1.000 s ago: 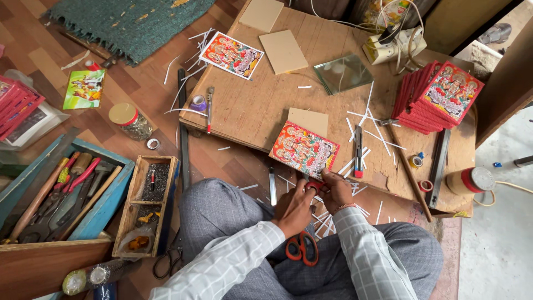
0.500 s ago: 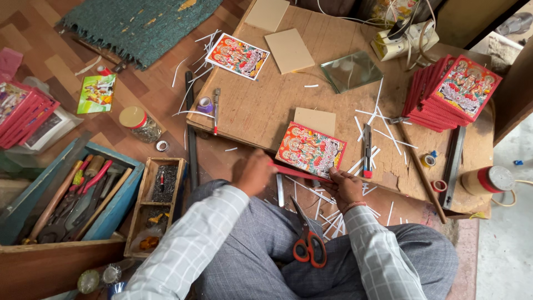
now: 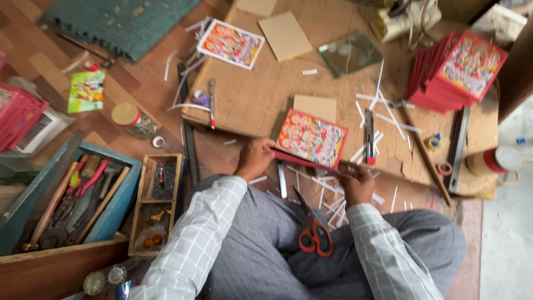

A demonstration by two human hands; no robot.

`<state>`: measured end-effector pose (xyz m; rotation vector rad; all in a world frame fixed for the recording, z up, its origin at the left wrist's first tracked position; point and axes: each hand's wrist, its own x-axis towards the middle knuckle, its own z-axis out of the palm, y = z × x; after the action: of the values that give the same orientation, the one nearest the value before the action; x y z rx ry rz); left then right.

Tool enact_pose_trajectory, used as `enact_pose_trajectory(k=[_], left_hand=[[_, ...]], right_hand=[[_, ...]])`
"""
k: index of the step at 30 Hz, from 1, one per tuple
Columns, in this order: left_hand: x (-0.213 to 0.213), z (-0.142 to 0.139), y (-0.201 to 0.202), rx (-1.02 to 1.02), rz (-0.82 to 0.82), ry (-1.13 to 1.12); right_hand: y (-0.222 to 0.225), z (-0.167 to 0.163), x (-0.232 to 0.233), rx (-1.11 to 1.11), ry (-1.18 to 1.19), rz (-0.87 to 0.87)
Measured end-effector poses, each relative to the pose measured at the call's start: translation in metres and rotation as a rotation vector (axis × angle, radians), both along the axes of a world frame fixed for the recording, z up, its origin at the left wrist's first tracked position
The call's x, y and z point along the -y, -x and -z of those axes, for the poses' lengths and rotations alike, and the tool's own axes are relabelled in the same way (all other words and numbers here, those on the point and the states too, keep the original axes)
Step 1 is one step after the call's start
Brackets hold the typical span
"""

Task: The person assembles small cardboard packages by placing a printed image on a cardboard base, wrapping a red ribbon around the edges, and trimming the excess with scissors. The person repeats this process for multiple units, stacking the finished packages on the table.

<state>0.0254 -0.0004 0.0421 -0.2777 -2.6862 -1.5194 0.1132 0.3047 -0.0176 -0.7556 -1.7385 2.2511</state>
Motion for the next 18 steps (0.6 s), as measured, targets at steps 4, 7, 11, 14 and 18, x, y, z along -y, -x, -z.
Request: enact_pose_trajectory(k=[4,7,11,14,18], left_hand=[[0.001,0.009,0.002,0.051,0.008,-0.026],[0.004,0.009,0.002,0.054,0.002,-0.058],[0.006,0.006,0.001,0.006,0.018,-0.060],[0.006,0.004,0.002,0.029,0.010,-0.053],[0.005,0.001,0.004,-0.035,0.010,0.002]], right_hand=[[-0.014,-0.001,0.023,-0.190,-0.265,-0.087],[-0.017,0.001,0.035,-0.270,-0.313,-0.073],[-0.015,0.005,0.033,-0.229,-0.375,-0.044],[-0.013,0.004,0.030,-0.277,-0.439,-0.009],[-0.013,-0.005,0.032,-0.223,-0.379,0.015]])
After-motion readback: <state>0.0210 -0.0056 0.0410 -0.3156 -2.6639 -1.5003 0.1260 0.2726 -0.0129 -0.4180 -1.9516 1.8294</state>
